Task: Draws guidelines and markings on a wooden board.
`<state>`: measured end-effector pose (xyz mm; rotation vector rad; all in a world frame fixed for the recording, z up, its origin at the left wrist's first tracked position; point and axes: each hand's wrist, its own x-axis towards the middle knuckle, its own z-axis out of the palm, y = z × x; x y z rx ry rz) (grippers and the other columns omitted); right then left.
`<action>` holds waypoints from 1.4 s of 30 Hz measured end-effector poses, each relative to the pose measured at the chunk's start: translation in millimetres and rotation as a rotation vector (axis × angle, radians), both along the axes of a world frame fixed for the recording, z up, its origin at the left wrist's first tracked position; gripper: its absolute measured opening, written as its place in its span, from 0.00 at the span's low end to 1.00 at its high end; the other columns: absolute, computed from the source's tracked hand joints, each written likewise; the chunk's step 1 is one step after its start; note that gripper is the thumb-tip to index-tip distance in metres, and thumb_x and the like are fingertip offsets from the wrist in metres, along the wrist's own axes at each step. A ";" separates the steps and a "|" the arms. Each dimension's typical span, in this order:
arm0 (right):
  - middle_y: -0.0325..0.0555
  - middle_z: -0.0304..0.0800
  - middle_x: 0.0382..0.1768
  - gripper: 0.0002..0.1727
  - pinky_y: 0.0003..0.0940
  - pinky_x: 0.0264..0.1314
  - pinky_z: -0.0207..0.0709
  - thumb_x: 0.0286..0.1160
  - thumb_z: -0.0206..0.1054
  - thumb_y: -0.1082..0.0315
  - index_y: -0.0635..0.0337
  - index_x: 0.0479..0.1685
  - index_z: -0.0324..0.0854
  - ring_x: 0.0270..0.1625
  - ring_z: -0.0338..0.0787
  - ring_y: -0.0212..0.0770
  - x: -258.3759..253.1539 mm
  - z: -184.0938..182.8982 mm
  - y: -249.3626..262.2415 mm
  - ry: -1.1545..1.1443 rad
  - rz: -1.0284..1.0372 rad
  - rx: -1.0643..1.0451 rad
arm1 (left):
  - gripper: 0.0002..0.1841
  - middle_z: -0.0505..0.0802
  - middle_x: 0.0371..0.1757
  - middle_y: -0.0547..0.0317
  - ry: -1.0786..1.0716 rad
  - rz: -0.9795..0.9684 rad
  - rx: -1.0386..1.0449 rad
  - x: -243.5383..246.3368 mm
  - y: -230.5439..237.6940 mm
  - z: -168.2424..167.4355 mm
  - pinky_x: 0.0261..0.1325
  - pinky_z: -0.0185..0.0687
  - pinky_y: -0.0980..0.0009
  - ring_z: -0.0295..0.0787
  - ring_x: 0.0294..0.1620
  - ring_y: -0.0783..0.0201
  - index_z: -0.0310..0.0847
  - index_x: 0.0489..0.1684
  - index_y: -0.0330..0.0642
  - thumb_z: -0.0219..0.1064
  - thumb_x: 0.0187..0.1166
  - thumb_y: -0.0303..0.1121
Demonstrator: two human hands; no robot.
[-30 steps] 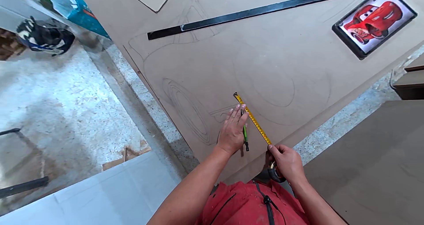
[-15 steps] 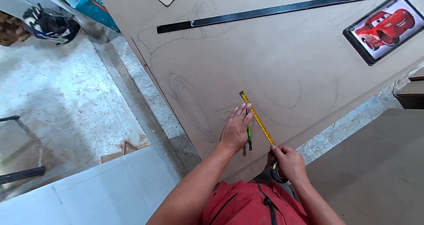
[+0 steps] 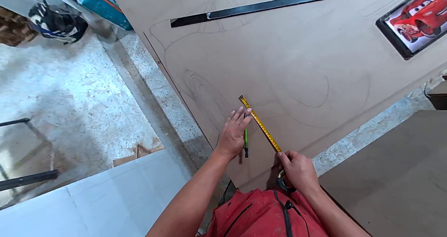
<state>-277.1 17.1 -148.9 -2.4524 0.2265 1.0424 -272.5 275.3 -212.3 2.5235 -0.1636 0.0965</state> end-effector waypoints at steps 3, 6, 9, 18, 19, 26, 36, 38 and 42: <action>0.28 0.92 0.24 0.21 0.43 0.36 0.86 0.87 0.57 0.42 0.41 0.33 0.88 0.30 0.92 0.32 -2.8 -1.2 9.8 -0.022 0.013 -0.025 | 0.21 0.73 0.90 0.70 0.007 -0.004 -0.017 0.6 8.1 -0.1 0.95 0.53 0.52 0.56 0.94 0.59 0.81 0.74 0.52 0.50 0.90 0.28; 0.27 0.92 0.24 0.21 0.43 0.34 0.86 0.88 0.57 0.43 0.41 0.33 0.88 0.29 0.92 0.31 -5.2 -1.1 12.6 -0.039 -0.002 -0.041 | 0.21 0.74 0.89 0.67 -0.020 -0.018 -0.018 1.4 8.5 -1.7 0.96 0.51 0.53 0.57 0.94 0.59 0.81 0.74 0.50 0.49 0.89 0.26; 0.28 0.92 0.23 0.21 0.42 0.34 0.86 0.88 0.57 0.43 0.41 0.32 0.89 0.28 0.92 0.31 -6.8 -1.9 13.6 -0.056 -0.022 -0.049 | 0.22 0.73 0.89 0.67 -0.028 -0.024 -0.016 2.2 7.9 -2.3 0.96 0.50 0.53 0.56 0.94 0.59 0.81 0.74 0.50 0.49 0.88 0.26; 0.26 0.93 0.24 0.21 0.41 0.36 0.88 0.87 0.58 0.42 0.41 0.35 0.89 0.29 0.92 0.29 -13.3 -8.1 5.3 -0.071 -0.051 0.022 | 0.23 0.74 0.89 0.65 -0.056 -0.067 -0.011 7.8 6.2 -4.6 0.96 0.48 0.50 0.57 0.94 0.57 0.81 0.75 0.49 0.48 0.86 0.24; 0.25 0.92 0.24 0.21 0.40 0.35 0.88 0.87 0.58 0.42 0.41 0.35 0.88 0.28 0.92 0.29 -14.6 -9.4 2.9 -0.074 -0.066 0.037 | 0.23 0.74 0.89 0.66 -0.054 -0.078 -0.006 10.2 4.4 -4.0 0.96 0.47 0.50 0.57 0.94 0.58 0.81 0.75 0.49 0.48 0.86 0.24; 0.26 0.92 0.24 0.20 0.38 0.34 0.87 0.85 0.61 0.42 0.42 0.32 0.88 0.27 0.91 0.30 -17.0 -11.7 -21.0 -0.071 -0.190 0.149 | 0.22 0.75 0.88 0.70 -0.037 -0.086 -0.025 22.6 -5.3 -0.8 0.96 0.46 0.48 0.57 0.94 0.59 0.82 0.74 0.52 0.48 0.88 0.27; 0.27 0.92 0.24 0.17 0.39 0.34 0.86 0.87 0.61 0.47 0.41 0.36 0.91 0.28 0.91 0.30 -11.8 -15.8 -37.9 -0.096 -0.272 0.144 | 0.24 0.71 0.90 0.72 -0.001 -0.114 0.048 48.0 -35.7 -2.1 0.97 0.39 0.47 0.52 0.96 0.59 0.80 0.78 0.54 0.51 0.85 0.27; 0.27 0.92 0.24 0.17 0.40 0.34 0.85 0.87 0.61 0.47 0.40 0.35 0.91 0.28 0.90 0.30 -8.8 -15.9 -42.5 -0.097 -0.271 0.128 | 0.24 0.71 0.91 0.72 0.000 -0.128 0.057 48.6 -37.5 -1.3 0.97 0.38 0.47 0.51 0.96 0.59 0.79 0.78 0.55 0.52 0.85 0.27; 0.27 0.91 0.23 0.17 0.40 0.31 0.84 0.86 0.61 0.48 0.41 0.34 0.90 0.26 0.89 0.31 -8.3 -18.9 -49.8 -0.143 -0.281 0.123 | 0.25 0.71 0.91 0.72 0.020 -0.148 0.051 50.3 -44.7 -0.6 0.97 0.37 0.46 0.50 0.96 0.58 0.79 0.79 0.56 0.52 0.85 0.27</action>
